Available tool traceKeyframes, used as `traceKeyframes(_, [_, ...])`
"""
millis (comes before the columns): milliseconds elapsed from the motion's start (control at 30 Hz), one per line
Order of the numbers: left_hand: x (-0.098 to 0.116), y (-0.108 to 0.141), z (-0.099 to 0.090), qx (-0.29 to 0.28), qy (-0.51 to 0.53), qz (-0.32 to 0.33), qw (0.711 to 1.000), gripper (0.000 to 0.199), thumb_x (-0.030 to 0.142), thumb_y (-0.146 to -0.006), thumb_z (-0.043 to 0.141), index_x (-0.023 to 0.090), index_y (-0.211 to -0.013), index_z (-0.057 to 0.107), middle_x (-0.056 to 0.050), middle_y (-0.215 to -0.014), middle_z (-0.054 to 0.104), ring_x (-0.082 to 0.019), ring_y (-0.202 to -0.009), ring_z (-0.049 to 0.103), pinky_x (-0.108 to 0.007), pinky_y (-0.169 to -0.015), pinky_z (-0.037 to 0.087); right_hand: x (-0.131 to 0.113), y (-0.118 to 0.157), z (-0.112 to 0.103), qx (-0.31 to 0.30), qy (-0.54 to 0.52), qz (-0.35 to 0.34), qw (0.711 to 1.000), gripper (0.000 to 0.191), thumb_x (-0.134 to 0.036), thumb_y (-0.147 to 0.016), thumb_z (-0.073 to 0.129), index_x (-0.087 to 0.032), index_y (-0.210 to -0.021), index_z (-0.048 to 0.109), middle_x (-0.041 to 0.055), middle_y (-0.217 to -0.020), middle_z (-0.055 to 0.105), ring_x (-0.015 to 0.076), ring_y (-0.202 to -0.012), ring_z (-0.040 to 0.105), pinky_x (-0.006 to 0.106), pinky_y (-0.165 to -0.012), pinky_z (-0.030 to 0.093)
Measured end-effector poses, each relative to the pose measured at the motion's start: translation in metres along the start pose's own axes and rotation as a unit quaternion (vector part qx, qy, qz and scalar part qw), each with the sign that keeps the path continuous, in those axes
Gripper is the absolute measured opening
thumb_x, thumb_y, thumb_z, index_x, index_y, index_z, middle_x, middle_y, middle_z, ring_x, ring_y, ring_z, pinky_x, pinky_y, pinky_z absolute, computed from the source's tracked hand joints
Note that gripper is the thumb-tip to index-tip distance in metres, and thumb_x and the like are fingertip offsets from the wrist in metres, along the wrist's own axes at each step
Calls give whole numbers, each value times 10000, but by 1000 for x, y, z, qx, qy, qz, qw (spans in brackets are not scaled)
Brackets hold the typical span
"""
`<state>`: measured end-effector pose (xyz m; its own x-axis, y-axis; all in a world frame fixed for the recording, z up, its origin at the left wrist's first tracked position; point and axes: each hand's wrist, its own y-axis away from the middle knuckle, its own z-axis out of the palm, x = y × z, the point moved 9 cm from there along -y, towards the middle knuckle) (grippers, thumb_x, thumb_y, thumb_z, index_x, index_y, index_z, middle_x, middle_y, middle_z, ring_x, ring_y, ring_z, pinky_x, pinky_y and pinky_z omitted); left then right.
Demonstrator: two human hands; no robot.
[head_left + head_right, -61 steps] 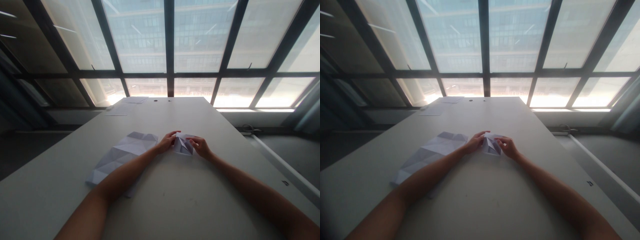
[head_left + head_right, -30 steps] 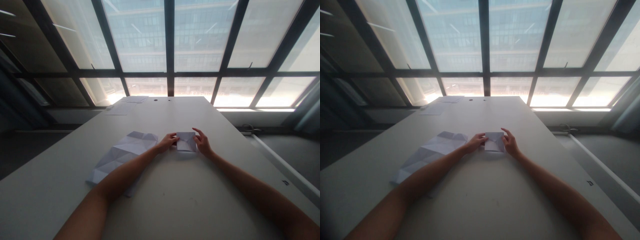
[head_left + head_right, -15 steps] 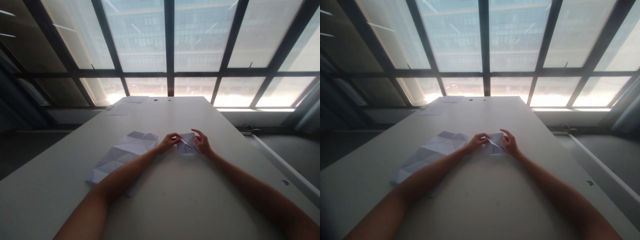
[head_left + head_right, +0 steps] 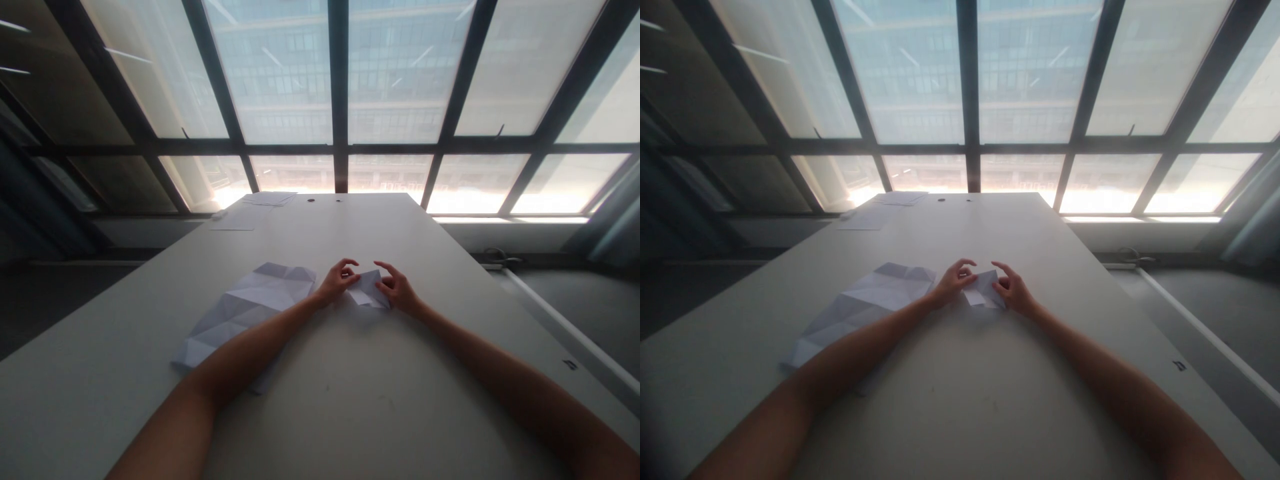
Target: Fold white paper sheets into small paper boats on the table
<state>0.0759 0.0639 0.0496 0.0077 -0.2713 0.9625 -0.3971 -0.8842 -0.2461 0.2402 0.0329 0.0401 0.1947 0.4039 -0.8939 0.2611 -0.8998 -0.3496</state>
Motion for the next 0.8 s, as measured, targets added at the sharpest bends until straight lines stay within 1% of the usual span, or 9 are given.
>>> traceKeyframes(67, [-1, 1, 4, -27, 60, -20, 998, 551, 562, -821, 689, 172, -1191, 573, 9, -805, 580, -138, -711, 620, -257, -660, 520, 2, -1, -4, 21, -3, 4, 1000, 672, -417, -853, 616, -168, -1443, 413, -79, -583, 497, 100, -483, 358, 209, -455, 274])
traceKeyframes(133, [-1, 3, 11, -66, 121, -41, 990, 586, 592, -869, 622, 188, -1284, 533, -33, -918, 616, -178, -811, 667, -323, -745, 556, 6, -2, -10, 47, -7, 11, 999, 670, -406, -845, 612, -164, -1438, 414, -73, -589, 526, 101, -483, 376, 210, -463, 298])
traceKeyframes(233, [1, 5, 15, -101, 132, -31, 986, 619, 539, -819, 724, 173, -1288, 551, -88, -1050, 645, -223, -943, 674, -371, -840, 555, 8, -3, -15, 63, -13, 19, 998, 666, -405, -841, 602, -157, -1432, 419, -67, -590, 537, 105, -482, 393, 211, -460, 308])
traceKeyframes(333, [-2, 2, 11, -71, 72, -12, 995, 509, 496, -755, 799, 114, -1062, 662, -92, -992, 667, -196, -882, 663, -352, -825, 558, 8, -3, -10, 37, -20, 24, 999, 673, -401, -842, 598, -158, -1442, 412, -71, -583, 528, 105, -474, 389, 207, -442, 289])
traceKeyframes(400, [-5, 0, 7, -38, 43, -12, 998, 461, 496, -750, 798, 102, -952, 669, -72, -892, 668, -166, -798, 649, -331, -773, 563, 8, -3, -7, 23, -23, 28, 999, 647, -404, -855, 579, -158, -1436, 433, -74, -575, 511, 104, -473, 389, 205, -440, 288])
traceKeyframes(500, [-7, -1, 3, -7, 39, -12, 999, 489, 470, -734, 817, 127, -1028, 633, -27, -802, 641, -155, -752, 645, -312, -721, 568, 6, -2, -8, 33, -35, 25, 999, 573, -451, -901, 508, -148, -1388, 500, -52, -610, 521, 114, -512, 441, 212, -469, 339])
traceKeyframes(600, [-6, -1, 1, -5, 36, -15, 999, 576, 462, -719, 830, 146, -1149, 613, -1, -772, 608, -163, -762, 648, -301, -703, 570, 6, -1, -4, 15, -45, 28, 998, 638, -491, -884, 555, -157, -1419, 455, -51, -632, 541, 113, -498, 439, 216, -456, 337])
traceKeyframes(700, [-6, 1, 12, -74, 14, -27, 997, 571, 485, -747, 800, 133, -1172, 656, -50, -872, 651, -175, -807, 643, -287, -698, 561, 7, -1, 2, -18, -38, 28, 999, 718, -463, -835, 642, -183, -1450, 400, -68, -627, 543, 99, -472, 396, 206, -436, 292])
traceKeyframes(800, [-9, 3, 24, -145, -1, -42, 989, 549, 501, -772, 772, 119, -1157, 689, -91, -984, 683, -184, -835, 642, -287, -706, 548, 7, -1, 4, -23, -28, 19, 999, 665, -438, -846, 627, -179, -1425, 429, -70, -624, 527, 89, -485, 372, 201, -448, 267])
